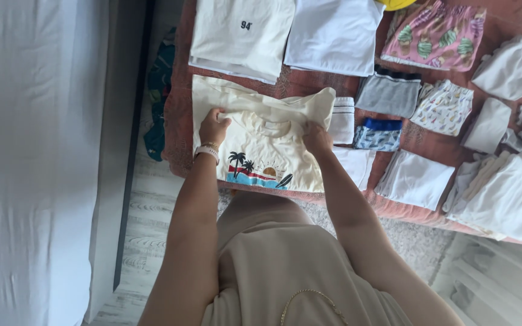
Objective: Folding various articles of clothing and placing them in a closet.
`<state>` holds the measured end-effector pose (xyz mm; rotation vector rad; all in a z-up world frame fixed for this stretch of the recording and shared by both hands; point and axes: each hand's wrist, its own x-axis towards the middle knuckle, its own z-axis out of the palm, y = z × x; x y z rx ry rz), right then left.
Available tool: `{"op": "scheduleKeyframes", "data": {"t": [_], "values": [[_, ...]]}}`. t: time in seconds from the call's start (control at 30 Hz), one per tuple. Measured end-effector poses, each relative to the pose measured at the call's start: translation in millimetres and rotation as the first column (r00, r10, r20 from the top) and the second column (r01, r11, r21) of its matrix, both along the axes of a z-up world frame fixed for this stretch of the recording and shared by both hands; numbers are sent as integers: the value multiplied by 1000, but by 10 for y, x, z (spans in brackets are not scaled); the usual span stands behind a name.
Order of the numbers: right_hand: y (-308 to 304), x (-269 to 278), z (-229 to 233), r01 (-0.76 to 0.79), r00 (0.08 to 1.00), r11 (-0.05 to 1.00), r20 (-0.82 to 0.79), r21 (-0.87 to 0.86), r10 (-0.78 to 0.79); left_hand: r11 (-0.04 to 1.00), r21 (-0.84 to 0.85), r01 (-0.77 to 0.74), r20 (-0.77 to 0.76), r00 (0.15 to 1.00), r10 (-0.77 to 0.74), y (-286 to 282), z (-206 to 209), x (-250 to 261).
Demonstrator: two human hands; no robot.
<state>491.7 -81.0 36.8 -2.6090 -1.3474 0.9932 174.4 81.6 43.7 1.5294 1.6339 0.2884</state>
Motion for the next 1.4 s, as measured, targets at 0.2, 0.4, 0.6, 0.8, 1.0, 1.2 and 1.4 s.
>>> {"op": "scheduleKeyframes", "data": {"t": [0.2,0.4,0.6,0.8,1.0,1.2,1.4], "values": [[-211,61,258,-30,996,998,-83,-57,25,993,15,119,103,987,-120,-39,746,-231],[-138,-171,119,19,992,983,-122,184,4,899,110,425,223,870,-439,-70,992,-226],[-301,-358,-52,180,979,976,74,124,-190,733,278,620,-81,776,-626,-284,1602,-420],[-288,-483,1318,275,922,941,224,198,-316,701,345,625,-432,768,-473,-56,2179,-497],[42,-391,2590,91,716,828,541,553,-440,705,654,274,-204,962,-184,508,2378,-186],[186,-106,3656,179,629,653,426,736,-651,696,717,-40,221,960,-173,759,3527,87],[39,-46,4243,447,800,10,-395,894,-451,508,844,-171,309,930,-201,701,4455,32]]}}
